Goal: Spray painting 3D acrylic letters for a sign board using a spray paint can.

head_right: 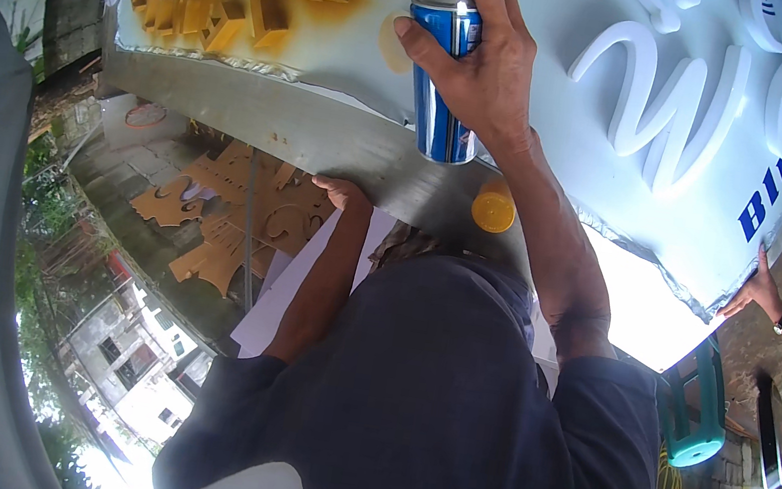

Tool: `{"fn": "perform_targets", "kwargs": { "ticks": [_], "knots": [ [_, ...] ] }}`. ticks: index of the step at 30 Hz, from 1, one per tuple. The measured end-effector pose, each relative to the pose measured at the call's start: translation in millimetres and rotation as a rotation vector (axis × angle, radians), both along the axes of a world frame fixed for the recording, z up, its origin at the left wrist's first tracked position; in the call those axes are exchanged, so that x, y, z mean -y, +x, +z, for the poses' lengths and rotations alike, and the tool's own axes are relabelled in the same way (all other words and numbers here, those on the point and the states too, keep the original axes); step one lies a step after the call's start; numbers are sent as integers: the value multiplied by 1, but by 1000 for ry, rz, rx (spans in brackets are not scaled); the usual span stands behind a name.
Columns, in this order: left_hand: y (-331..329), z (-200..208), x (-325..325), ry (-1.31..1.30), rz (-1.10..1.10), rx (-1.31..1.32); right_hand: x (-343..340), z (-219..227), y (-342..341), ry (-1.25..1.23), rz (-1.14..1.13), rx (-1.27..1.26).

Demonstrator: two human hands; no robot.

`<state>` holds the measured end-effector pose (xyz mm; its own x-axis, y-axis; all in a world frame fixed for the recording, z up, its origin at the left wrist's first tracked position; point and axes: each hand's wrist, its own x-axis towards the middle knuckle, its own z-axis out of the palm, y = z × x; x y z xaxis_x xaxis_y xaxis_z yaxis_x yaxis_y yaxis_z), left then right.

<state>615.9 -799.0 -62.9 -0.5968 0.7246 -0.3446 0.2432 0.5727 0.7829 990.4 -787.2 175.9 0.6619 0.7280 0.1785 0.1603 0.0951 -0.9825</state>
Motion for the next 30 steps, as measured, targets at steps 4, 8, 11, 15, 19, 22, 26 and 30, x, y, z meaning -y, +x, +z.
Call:
{"fn": "perform_targets", "kwargs": {
  "ticks": [4,8,11,15,19,22,26,30],
  "knots": [
    [64,67,-6,3,219,26,-7,8,-4,-188,-54,119],
    [46,69,-5,-35,241,26,-17,-2,-25,-249,1,136],
    [40,61,-3,-159,195,-111,-23,-4,-33,-252,-49,181],
    [36,56,-3,-143,188,-151,-28,-22,-42,-162,-155,265],
    [44,63,-5,-206,225,-80,-25,-28,-42,-214,-130,248],
    [42,57,-4,-162,167,-175,-27,-26,-41,-180,-167,262],
    [36,56,-5,-125,156,-212,-37,-25,-44,-228,-182,275],
    [45,61,-2,-131,224,-139,-44,-39,-41,-282,-146,282]
  ]
}}
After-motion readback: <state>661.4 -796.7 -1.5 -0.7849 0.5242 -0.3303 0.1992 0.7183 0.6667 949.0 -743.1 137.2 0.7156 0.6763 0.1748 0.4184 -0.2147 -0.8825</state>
